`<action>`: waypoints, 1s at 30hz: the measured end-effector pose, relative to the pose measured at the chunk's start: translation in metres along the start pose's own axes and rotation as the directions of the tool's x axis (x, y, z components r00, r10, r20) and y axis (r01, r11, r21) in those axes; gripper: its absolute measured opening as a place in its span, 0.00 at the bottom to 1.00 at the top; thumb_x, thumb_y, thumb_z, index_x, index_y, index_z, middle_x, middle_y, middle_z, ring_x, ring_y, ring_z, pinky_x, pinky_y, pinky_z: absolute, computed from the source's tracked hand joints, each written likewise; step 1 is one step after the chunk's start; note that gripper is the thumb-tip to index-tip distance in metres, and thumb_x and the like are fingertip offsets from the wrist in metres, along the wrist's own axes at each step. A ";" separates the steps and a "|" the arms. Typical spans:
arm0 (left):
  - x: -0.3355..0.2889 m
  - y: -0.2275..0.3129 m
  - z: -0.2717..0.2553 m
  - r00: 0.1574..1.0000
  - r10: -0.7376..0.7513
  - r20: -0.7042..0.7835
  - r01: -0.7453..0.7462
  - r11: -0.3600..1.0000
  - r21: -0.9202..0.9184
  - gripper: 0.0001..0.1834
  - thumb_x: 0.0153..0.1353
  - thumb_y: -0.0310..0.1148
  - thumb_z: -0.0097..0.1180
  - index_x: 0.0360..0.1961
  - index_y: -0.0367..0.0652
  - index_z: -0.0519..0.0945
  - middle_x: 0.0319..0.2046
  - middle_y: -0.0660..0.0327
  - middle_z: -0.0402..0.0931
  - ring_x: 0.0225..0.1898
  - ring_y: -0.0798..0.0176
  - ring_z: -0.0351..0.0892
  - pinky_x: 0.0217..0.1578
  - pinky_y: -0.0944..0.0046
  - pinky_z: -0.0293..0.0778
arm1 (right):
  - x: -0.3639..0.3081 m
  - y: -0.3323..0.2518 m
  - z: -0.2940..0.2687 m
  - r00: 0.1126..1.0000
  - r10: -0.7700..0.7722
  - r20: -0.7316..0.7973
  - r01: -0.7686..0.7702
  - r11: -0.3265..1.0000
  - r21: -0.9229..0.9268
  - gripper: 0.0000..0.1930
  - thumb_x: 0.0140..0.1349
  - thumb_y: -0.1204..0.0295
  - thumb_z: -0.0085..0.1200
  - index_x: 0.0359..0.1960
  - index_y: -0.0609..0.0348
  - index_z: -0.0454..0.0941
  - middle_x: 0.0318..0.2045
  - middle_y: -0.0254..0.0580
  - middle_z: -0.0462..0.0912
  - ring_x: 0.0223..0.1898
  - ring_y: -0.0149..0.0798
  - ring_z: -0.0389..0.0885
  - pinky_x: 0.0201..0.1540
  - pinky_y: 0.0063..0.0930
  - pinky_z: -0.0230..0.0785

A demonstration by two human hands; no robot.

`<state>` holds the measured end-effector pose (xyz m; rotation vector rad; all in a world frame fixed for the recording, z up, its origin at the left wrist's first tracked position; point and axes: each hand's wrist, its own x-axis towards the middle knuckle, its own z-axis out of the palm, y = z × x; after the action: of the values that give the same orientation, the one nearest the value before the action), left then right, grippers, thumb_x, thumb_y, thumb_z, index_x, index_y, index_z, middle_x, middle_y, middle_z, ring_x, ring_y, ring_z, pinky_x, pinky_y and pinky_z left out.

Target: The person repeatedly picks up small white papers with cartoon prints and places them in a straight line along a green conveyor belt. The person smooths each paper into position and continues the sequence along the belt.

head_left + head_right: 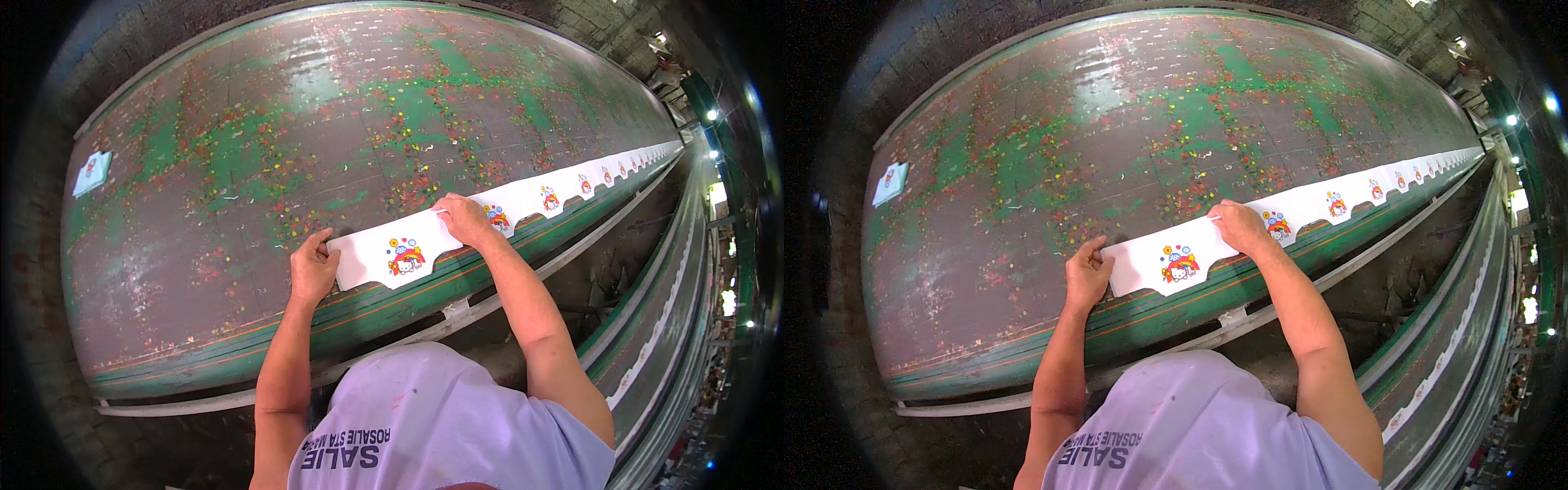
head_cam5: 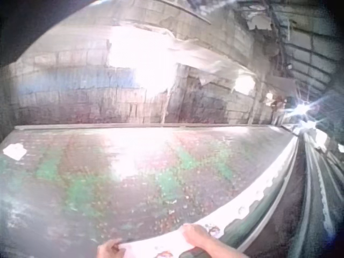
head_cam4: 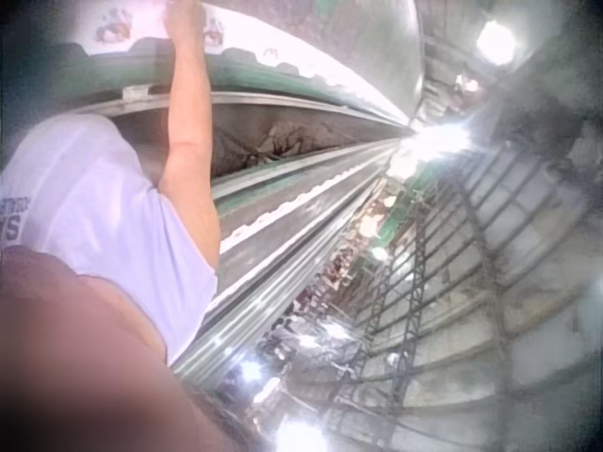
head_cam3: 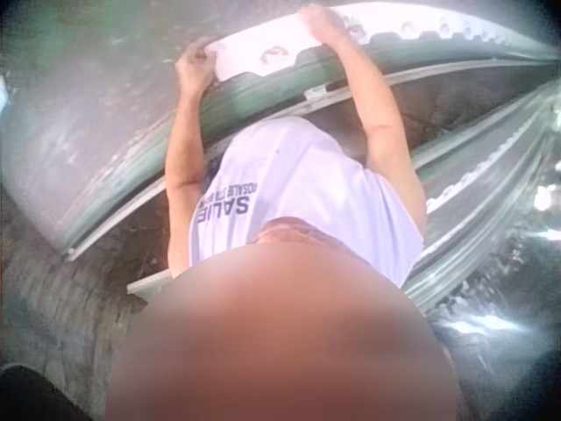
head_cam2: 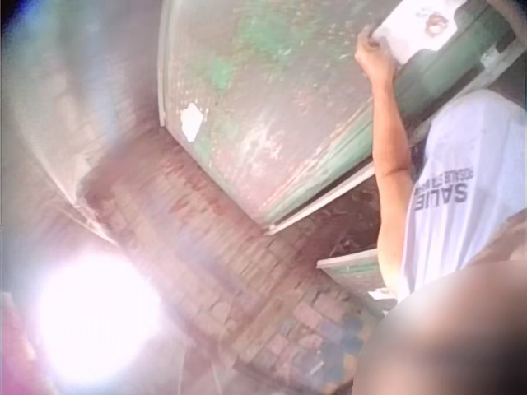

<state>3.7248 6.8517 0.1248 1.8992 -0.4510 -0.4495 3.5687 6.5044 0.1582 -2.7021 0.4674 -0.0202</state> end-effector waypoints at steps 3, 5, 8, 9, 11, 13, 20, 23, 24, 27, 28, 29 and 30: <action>-0.001 -0.006 0.004 1.000 -0.004 -0.008 0.004 1.000 -0.016 0.27 0.60 0.22 0.75 0.62 0.36 0.87 0.32 0.61 0.83 0.29 0.72 0.77 0.35 0.66 0.79 | 0.007 -0.003 -0.006 0.999 0.005 0.048 -0.003 0.999 -0.045 0.08 0.72 0.68 0.63 0.46 0.53 0.90 0.48 0.47 0.89 0.50 0.57 0.90 0.56 0.52 0.82; 0.000 -0.008 0.008 0.997 0.049 -0.059 -0.050 0.999 -0.010 0.27 0.59 0.23 0.75 0.62 0.36 0.87 0.32 0.60 0.84 0.29 0.71 0.78 0.36 0.66 0.80 | 0.012 -0.004 -0.014 0.988 0.037 0.147 -0.013 0.987 -0.162 0.08 0.72 0.66 0.64 0.46 0.52 0.90 0.47 0.46 0.89 0.51 0.55 0.90 0.56 0.52 0.82; 0.000 -0.005 0.010 0.993 0.072 -0.092 -0.070 0.997 0.029 0.27 0.59 0.21 0.75 0.62 0.35 0.87 0.34 0.64 0.83 0.30 0.75 0.74 0.34 0.69 0.76 | 0.019 -0.009 -0.021 0.977 0.003 0.212 0.051 0.968 -0.247 0.09 0.70 0.64 0.66 0.45 0.52 0.90 0.46 0.44 0.89 0.52 0.54 0.90 0.56 0.51 0.82; 0.000 -0.003 0.009 0.993 0.070 -0.097 -0.067 0.997 0.043 0.27 0.60 0.21 0.75 0.62 0.34 0.87 0.35 0.66 0.82 0.30 0.77 0.72 0.34 0.71 0.74 | 0.021 -0.010 -0.024 0.976 -0.036 0.216 0.092 0.962 -0.257 0.09 0.69 0.64 0.67 0.45 0.53 0.90 0.46 0.44 0.89 0.52 0.53 0.90 0.56 0.51 0.82; 0.000 0.002 0.008 0.994 0.044 -0.101 -0.034 0.995 0.096 0.26 0.60 0.22 0.75 0.61 0.36 0.88 0.36 0.64 0.83 0.31 0.75 0.74 0.36 0.69 0.76 | 0.025 -0.012 -0.026 0.961 -0.183 0.207 0.244 0.915 -0.321 0.10 0.66 0.64 0.68 0.43 0.54 0.89 0.45 0.44 0.89 0.52 0.54 0.89 0.55 0.51 0.82; 0.000 0.008 0.009 0.995 0.047 -0.089 -0.031 0.984 0.175 0.25 0.59 0.23 0.75 0.60 0.38 0.89 0.37 0.60 0.85 0.33 0.69 0.79 0.39 0.65 0.79 | 0.019 -0.016 -0.028 0.918 -0.342 0.199 0.389 0.874 -0.293 0.10 0.64 0.64 0.69 0.41 0.55 0.88 0.44 0.46 0.89 0.51 0.54 0.88 0.55 0.52 0.82; -0.011 0.038 0.018 0.967 0.254 0.016 -0.205 0.740 0.641 0.18 0.58 0.25 0.69 0.51 0.41 0.92 0.45 0.49 0.88 0.45 0.44 0.89 0.51 0.51 0.85 | -0.083 -0.043 -0.025 0.787 -0.617 0.014 0.474 0.618 0.627 0.08 0.60 0.72 0.67 0.32 0.59 0.78 0.34 0.50 0.85 0.38 0.57 0.88 0.41 0.49 0.78; -0.026 0.059 0.029 0.945 0.327 -0.005 -0.248 0.728 0.639 0.16 0.55 0.22 0.68 0.46 0.41 0.93 0.48 0.50 0.89 0.46 0.46 0.89 0.52 0.51 0.85 | -0.111 -0.008 -0.040 0.817 -0.577 0.021 0.381 0.566 0.731 0.07 0.60 0.75 0.68 0.37 0.60 0.82 0.32 0.47 0.86 0.34 0.49 0.87 0.40 0.42 0.79; -0.033 0.066 0.036 0.941 0.336 -0.036 -0.250 0.763 0.597 0.16 0.54 0.21 0.68 0.45 0.42 0.93 0.48 0.51 0.89 0.47 0.48 0.90 0.52 0.52 0.85 | -0.118 0.010 -0.046 0.834 -0.551 0.011 0.350 0.545 0.762 0.08 0.60 0.76 0.69 0.40 0.60 0.83 0.32 0.45 0.86 0.34 0.47 0.86 0.41 0.40 0.79; -0.055 0.085 0.072 0.974 0.219 -0.052 -0.214 0.973 0.090 0.15 0.55 0.17 0.68 0.43 0.42 0.94 0.46 0.55 0.91 0.46 0.57 0.90 0.50 0.57 0.84 | -0.140 0.080 -0.072 0.899 -0.413 0.146 0.154 0.611 0.777 0.13 0.59 0.79 0.66 0.46 0.62 0.88 0.34 0.44 0.87 0.35 0.41 0.87 0.42 0.36 0.79; -0.061 0.091 0.087 0.989 0.148 0.011 -0.148 0.989 -0.014 0.14 0.57 0.16 0.68 0.43 0.42 0.93 0.45 0.56 0.91 0.46 0.60 0.89 0.50 0.59 0.83 | -0.144 0.106 -0.082 0.901 -0.400 0.166 0.162 0.666 0.728 0.13 0.59 0.78 0.64 0.46 0.62 0.88 0.34 0.45 0.88 0.36 0.41 0.87 0.42 0.36 0.79; -0.066 0.097 0.103 0.993 0.082 0.079 -0.073 0.991 -0.114 0.14 0.58 0.16 0.69 0.43 0.42 0.93 0.44 0.58 0.91 0.46 0.63 0.88 0.49 0.61 0.83 | -0.145 0.130 -0.091 0.901 -0.395 0.177 0.181 0.715 0.675 0.13 0.59 0.78 0.63 0.46 0.63 0.88 0.35 0.46 0.89 0.37 0.42 0.88 0.42 0.36 0.80; -0.069 0.103 0.120 0.988 0.022 0.153 0.010 0.978 -0.207 0.13 0.59 0.16 0.69 0.43 0.41 0.93 0.43 0.59 0.91 0.46 0.65 0.88 0.48 0.63 0.82 | -0.145 0.153 -0.098 0.905 -0.392 0.164 0.183 0.708 0.682 0.12 0.59 0.78 0.63 0.45 0.63 0.88 0.35 0.46 0.88 0.37 0.42 0.88 0.42 0.37 0.80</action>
<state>3.5948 6.7565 0.1858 1.6681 -0.4916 -0.6188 3.3745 6.3819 0.1975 -1.9935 -0.0761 0.1166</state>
